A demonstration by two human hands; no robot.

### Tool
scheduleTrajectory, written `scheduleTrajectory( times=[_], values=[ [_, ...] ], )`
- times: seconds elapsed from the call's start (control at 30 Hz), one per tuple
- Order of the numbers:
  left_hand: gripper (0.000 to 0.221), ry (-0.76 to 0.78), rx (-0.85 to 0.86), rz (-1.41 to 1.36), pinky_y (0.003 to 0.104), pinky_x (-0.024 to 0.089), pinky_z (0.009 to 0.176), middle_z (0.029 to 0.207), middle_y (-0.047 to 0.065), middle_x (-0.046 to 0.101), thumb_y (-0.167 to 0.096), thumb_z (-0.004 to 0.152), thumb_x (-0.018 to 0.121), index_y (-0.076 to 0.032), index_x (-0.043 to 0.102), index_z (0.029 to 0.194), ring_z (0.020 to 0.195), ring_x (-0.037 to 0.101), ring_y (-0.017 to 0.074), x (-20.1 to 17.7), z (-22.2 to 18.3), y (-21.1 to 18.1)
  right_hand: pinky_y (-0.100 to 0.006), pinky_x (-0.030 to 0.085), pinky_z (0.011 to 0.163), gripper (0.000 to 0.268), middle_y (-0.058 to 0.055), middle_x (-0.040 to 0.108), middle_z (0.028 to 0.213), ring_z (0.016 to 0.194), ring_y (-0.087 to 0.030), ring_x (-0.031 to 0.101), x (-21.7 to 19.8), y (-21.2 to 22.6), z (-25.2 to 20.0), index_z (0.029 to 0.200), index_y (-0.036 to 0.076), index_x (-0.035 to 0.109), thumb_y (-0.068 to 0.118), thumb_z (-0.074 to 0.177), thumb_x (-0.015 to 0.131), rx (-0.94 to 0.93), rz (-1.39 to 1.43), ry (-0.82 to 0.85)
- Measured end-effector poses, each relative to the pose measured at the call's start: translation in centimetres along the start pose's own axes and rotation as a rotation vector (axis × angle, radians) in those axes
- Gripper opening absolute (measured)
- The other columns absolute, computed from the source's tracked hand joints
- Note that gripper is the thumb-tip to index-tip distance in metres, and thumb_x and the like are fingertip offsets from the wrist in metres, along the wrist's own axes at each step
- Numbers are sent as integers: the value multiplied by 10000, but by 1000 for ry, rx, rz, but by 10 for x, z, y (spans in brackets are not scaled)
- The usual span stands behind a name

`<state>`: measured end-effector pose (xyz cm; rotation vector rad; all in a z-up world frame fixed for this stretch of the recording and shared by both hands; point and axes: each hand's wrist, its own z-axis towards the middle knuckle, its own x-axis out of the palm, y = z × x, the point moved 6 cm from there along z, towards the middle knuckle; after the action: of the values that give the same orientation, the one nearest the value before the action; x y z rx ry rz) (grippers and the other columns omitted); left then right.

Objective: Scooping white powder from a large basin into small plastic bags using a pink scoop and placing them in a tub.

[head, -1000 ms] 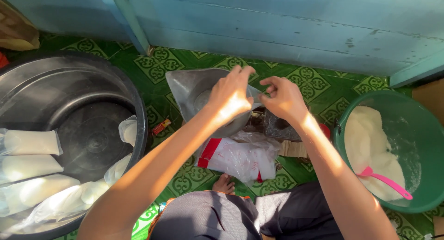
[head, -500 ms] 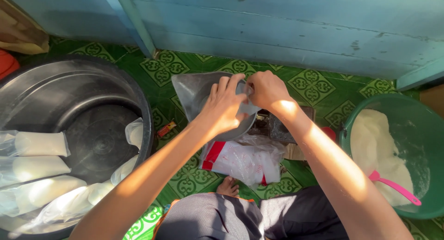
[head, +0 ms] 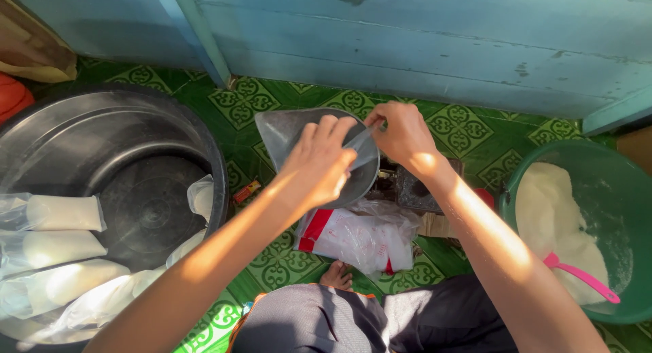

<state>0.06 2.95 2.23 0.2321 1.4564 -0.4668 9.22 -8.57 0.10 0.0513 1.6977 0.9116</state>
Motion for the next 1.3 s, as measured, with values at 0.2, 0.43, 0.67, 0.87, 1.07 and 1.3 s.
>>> scheduleTrajectory(
  times=[0.2,0.43,0.67,0.87,1.07,1.3],
  values=[
    [175,-78,90,113,349,392,785,1234,96,513,-259,721,780,-144,752,850,1080,457,272,27,2,-27,-527,542,640,221,-234,656,971,899,-442,652,1,-11,-16,1064,-32,677,-81,873,576,47,-3,39],
    [319,-45,92,81,386,411,875,1365,159,465,-265,713,807,-88,752,973,1186,447,327,33,7,-46,-490,554,655,231,-214,668,994,958,-417,654,-2,-29,-29,1092,-7,679,-36,880,591,131,-21,75],
    [427,69,-29,37,390,397,876,1454,164,409,-371,739,795,-116,737,1076,1207,448,329,33,14,-49,-490,562,877,641,-64,697,978,1049,-299,661,40,-94,-22,1282,204,598,228,652,712,333,-140,91],
    [481,100,-98,75,392,397,816,1240,147,529,-458,732,774,-102,722,1053,1024,510,278,43,16,-44,-539,561,826,695,-171,666,972,998,-386,670,46,-98,-24,1357,72,531,111,684,699,333,-100,86],
    [468,65,-116,62,409,392,776,981,100,612,-493,738,737,-68,711,931,894,541,250,48,18,-42,-548,573,739,559,-219,686,956,955,-409,688,17,-58,-34,1324,-24,540,156,815,689,346,-85,121],
    [474,43,-119,110,411,391,780,982,90,592,-469,755,727,-70,695,1009,902,532,253,35,15,-47,-475,567,608,361,-158,674,863,815,-354,711,16,-57,-39,1206,-15,643,105,865,646,307,-16,65]
  ],
)
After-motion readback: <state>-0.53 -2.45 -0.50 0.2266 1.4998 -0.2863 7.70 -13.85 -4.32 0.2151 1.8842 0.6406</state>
